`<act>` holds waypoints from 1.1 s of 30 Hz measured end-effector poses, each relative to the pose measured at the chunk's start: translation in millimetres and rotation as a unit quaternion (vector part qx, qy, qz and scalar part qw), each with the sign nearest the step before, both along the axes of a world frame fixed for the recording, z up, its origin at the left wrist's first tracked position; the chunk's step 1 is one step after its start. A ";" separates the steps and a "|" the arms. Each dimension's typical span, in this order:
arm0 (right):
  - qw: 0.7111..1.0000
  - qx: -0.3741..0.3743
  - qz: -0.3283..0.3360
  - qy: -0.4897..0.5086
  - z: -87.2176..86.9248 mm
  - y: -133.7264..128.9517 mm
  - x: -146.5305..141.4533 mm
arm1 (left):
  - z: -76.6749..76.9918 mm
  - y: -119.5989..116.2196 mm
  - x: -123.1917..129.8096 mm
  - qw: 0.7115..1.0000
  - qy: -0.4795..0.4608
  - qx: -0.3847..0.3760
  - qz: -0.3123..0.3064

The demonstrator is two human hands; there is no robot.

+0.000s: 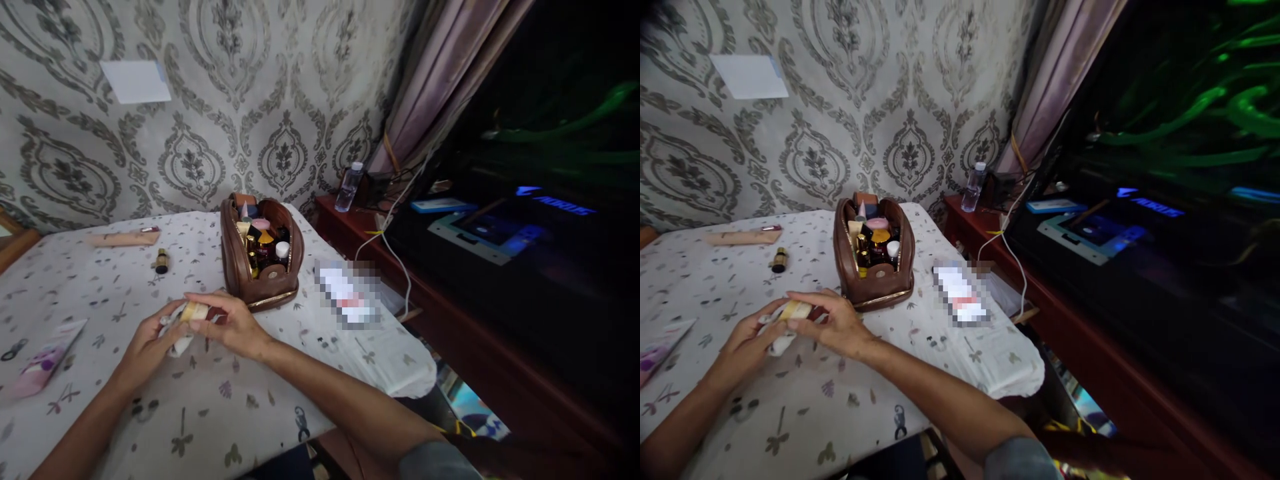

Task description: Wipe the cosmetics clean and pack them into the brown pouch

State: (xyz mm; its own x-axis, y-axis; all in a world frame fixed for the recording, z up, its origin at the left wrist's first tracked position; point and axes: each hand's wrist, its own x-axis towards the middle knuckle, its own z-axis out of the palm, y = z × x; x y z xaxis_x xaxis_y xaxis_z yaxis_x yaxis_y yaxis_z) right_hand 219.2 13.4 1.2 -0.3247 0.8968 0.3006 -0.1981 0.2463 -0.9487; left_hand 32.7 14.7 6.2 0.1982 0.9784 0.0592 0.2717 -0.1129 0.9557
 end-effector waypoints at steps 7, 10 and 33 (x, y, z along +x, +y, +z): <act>0.999 -0.035 -0.015 0.004 6.9 -5.7 -0.6 | 6.9 -0.9 3.2 0.999 -0.024 -0.026 0.017; 0.996 -0.045 -0.061 -0.041 5.4 -9.4 -3.2 | 7.6 -2.4 5.2 0.999 -0.023 -0.036 0.012; 0.993 0.022 -0.059 -0.098 46.4 -35.8 52.3 | 16.1 -14.7 41.6 0.996 0.011 0.079 -0.031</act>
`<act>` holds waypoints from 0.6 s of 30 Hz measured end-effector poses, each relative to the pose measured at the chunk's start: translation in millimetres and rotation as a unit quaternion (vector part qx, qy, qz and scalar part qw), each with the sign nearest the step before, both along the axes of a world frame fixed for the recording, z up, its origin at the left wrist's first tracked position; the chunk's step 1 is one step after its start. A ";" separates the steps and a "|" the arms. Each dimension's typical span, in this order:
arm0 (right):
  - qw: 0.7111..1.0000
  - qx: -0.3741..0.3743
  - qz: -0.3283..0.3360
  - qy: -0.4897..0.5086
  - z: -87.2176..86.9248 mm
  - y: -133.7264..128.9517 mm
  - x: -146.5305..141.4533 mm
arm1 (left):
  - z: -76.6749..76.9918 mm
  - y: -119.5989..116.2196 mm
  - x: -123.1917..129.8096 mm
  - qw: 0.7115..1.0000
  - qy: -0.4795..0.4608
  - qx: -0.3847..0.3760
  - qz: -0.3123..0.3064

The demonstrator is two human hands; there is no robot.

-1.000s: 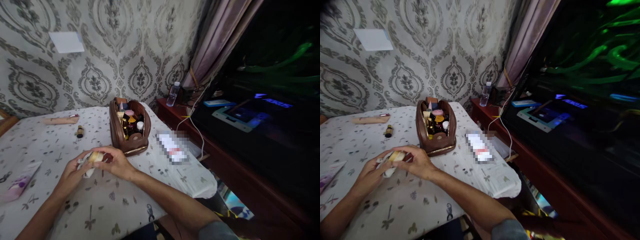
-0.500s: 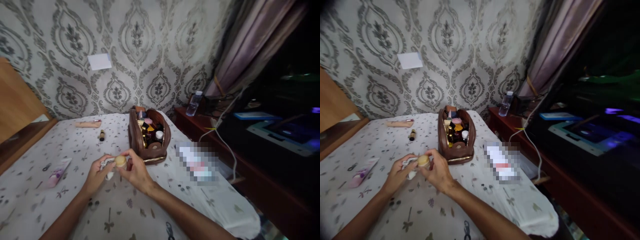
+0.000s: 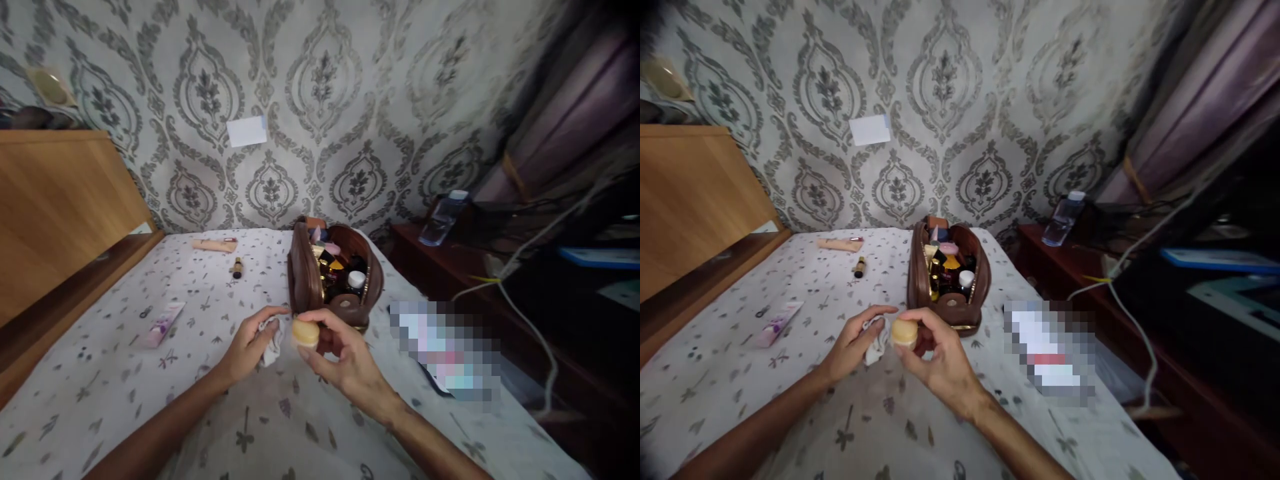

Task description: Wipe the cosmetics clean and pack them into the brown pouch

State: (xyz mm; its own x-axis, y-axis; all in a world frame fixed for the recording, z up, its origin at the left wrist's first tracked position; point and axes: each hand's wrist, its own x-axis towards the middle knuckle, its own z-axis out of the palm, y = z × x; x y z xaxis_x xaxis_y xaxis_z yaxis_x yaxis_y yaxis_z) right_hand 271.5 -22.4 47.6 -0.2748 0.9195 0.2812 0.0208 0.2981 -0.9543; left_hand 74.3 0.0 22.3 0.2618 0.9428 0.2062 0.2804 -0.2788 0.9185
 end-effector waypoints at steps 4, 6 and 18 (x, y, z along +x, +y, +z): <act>0.999 0.005 -0.044 0.016 23.7 -5.7 33.4 | 21.6 1.8 26.7 0.987 0.114 0.039 -0.107; 0.997 0.021 -0.076 0.022 36.5 -1.7 47.9 | 29.2 5.7 41.2 0.977 0.171 0.042 -0.123; 0.941 0.190 -0.171 -0.223 60.9 62.8 86.1 | 12.8 14.6 72.5 0.971 0.189 0.064 -0.128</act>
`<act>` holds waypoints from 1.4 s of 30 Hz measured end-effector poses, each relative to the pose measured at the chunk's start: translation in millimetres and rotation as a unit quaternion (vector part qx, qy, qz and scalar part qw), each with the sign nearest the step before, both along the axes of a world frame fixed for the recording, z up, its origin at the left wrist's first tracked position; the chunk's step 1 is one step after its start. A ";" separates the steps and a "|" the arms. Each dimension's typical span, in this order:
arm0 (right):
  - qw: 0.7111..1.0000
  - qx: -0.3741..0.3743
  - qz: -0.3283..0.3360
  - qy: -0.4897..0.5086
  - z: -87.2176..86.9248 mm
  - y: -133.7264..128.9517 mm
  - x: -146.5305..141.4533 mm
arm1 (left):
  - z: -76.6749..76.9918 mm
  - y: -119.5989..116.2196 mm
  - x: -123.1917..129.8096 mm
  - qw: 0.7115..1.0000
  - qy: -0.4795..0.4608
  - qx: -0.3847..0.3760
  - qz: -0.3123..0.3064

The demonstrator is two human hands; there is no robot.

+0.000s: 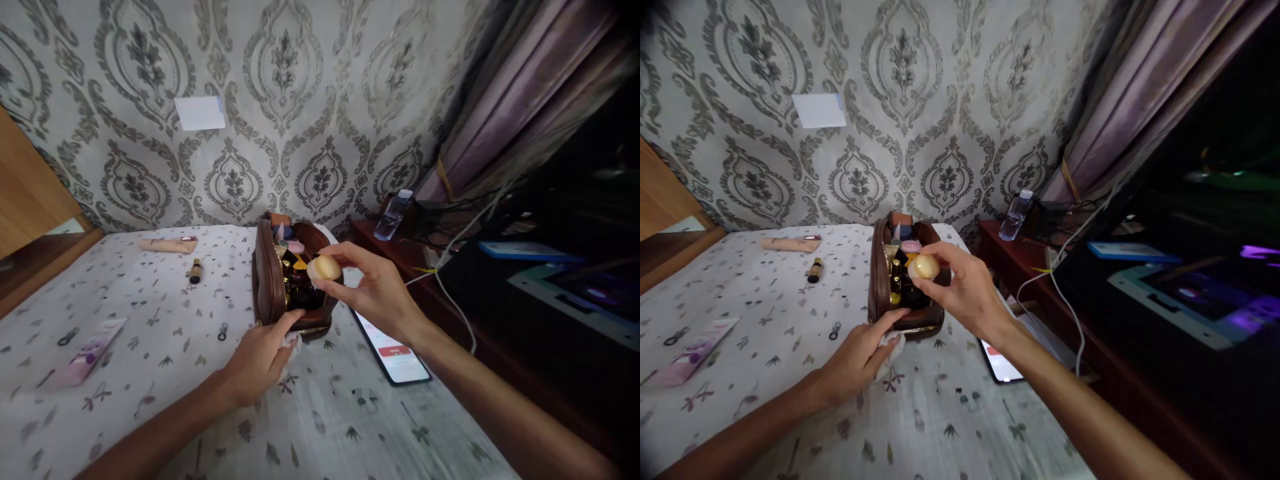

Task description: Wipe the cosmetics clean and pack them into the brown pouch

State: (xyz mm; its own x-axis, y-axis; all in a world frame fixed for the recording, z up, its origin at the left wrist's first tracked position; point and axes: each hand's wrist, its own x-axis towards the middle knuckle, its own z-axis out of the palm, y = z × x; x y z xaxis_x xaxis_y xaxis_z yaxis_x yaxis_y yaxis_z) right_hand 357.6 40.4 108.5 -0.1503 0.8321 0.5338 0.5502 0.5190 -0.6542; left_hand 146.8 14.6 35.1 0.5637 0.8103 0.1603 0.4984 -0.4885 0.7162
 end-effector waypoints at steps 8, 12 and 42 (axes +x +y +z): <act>0.952 -0.014 -0.045 -0.302 1.6 21.4 -18.8 | -11.6 -0.7 -0.9 0.999 -0.037 -0.013 -0.019; 0.915 -0.016 -0.069 -0.397 -3.6 25.2 -25.9 | -13.2 -1.5 -2.5 0.999 -0.030 -0.017 -0.027; 0.839 0.029 -0.051 -0.541 -6.0 24.5 -30.2 | -18.2 0.5 -5.3 0.999 -0.005 -0.023 -0.035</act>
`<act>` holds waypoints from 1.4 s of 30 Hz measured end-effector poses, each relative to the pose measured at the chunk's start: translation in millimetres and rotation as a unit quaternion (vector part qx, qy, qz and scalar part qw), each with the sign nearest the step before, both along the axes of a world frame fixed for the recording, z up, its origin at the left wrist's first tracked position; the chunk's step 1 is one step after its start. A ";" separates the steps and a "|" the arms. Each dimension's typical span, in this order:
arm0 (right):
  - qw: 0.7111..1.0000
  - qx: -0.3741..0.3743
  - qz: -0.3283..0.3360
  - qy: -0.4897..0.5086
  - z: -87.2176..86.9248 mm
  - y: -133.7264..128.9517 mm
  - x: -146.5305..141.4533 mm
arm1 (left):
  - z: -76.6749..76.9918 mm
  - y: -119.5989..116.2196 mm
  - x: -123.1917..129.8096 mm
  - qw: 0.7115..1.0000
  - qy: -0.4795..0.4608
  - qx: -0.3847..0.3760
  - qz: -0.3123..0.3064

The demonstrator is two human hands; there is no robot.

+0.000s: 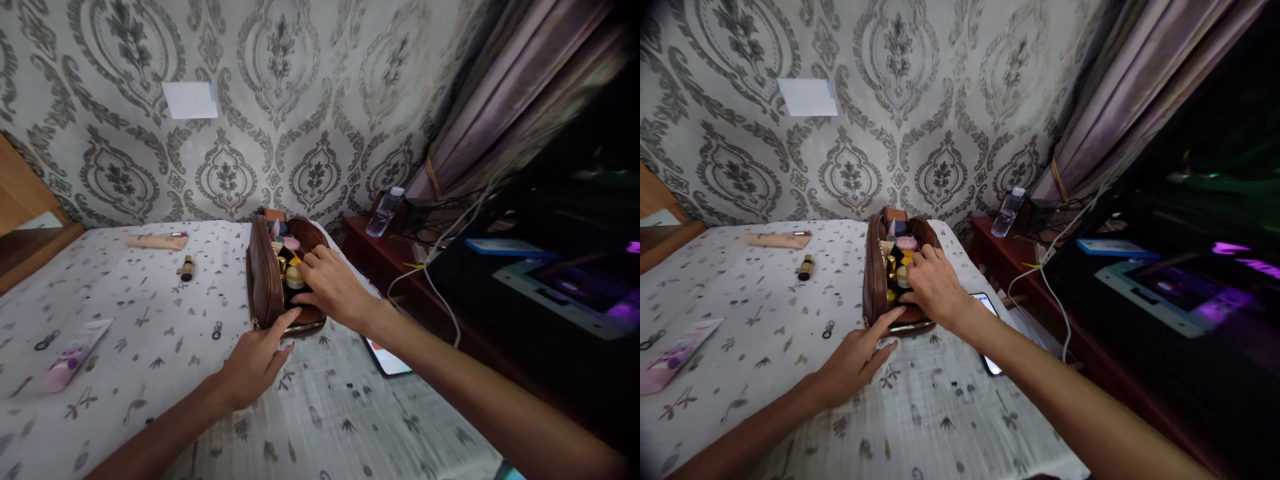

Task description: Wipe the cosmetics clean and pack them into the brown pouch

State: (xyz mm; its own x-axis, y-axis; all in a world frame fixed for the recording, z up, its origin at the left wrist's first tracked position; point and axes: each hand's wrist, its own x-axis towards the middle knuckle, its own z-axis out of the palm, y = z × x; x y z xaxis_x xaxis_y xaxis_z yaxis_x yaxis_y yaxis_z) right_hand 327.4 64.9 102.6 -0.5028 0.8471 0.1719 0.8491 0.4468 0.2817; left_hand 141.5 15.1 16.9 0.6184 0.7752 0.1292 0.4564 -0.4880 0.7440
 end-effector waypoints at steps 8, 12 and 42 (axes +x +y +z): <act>0.999 0.027 -0.001 0.023 -8.8 -6.6 -3.6 | -0.9 -1.7 0.4 1.000 0.003 -0.007 0.005; 0.999 0.032 0.001 0.013 -9.9 -8.8 -3.7 | -0.5 -2.5 0.8 1.000 0.006 -0.010 0.004; 0.896 0.030 0.290 0.334 -75.4 -65.6 -67.9 | -7.8 54.8 -116.5 0.941 0.155 0.154 0.259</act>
